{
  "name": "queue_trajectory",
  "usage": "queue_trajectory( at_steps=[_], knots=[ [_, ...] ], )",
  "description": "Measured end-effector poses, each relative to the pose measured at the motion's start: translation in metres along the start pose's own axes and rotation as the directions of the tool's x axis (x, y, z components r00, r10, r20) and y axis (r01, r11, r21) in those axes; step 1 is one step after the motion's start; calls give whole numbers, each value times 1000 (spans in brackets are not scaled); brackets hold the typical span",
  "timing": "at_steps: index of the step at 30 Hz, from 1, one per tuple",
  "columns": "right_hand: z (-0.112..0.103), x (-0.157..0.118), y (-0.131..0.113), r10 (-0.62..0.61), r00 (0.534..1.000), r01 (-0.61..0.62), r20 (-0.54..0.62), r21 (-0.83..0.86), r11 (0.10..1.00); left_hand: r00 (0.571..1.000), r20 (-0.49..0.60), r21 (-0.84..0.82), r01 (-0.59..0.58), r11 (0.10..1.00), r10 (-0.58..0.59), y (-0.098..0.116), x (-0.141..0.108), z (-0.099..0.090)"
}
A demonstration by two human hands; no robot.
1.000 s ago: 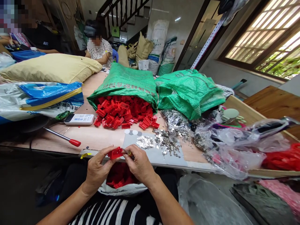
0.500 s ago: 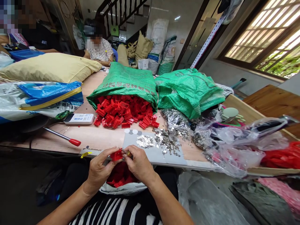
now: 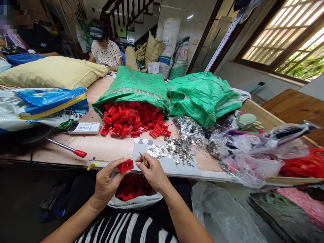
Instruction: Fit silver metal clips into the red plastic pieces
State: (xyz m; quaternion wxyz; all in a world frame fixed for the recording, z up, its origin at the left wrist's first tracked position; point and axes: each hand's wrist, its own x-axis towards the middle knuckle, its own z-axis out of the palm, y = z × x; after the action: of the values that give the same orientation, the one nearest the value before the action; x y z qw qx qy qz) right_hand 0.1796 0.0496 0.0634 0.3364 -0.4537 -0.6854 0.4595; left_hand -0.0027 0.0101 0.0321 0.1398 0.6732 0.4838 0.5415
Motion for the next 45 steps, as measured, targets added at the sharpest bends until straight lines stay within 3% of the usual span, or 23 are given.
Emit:
queue_trajectory(
  at_steps=[12,17,20,25,32,37,40,45],
  knots=[
    [15,7,11,7,1000,-8,15,76,997,998,21,-4,-59,998,60,2,-1,6],
    [15,8,11,16,1000,-17,10,90,996,999,45,-61,30,998,-27,4,3,8],
    [15,4,13,64,997,-70,33,220,973,995,72,-92,75,993,-68,3,2,7],
    [17,-4,18,135,977,-198,164,473,858,991,105,-101,94,990,-83,1,-2,5],
    [18,-16,23,200,954,-297,225,594,748,966,225,-180,172,969,-129,-4,-11,1],
    [24,-23,28,295,904,-423,309,744,517,948,270,-299,250,921,-169,-8,-18,1],
    [29,-25,29,348,886,-438,307,803,404,947,258,-341,273,899,-190,-10,-21,4],
    [32,-27,30,355,885,-432,300,812,392,950,240,-351,279,894,-202,-11,-26,7]
  ],
)
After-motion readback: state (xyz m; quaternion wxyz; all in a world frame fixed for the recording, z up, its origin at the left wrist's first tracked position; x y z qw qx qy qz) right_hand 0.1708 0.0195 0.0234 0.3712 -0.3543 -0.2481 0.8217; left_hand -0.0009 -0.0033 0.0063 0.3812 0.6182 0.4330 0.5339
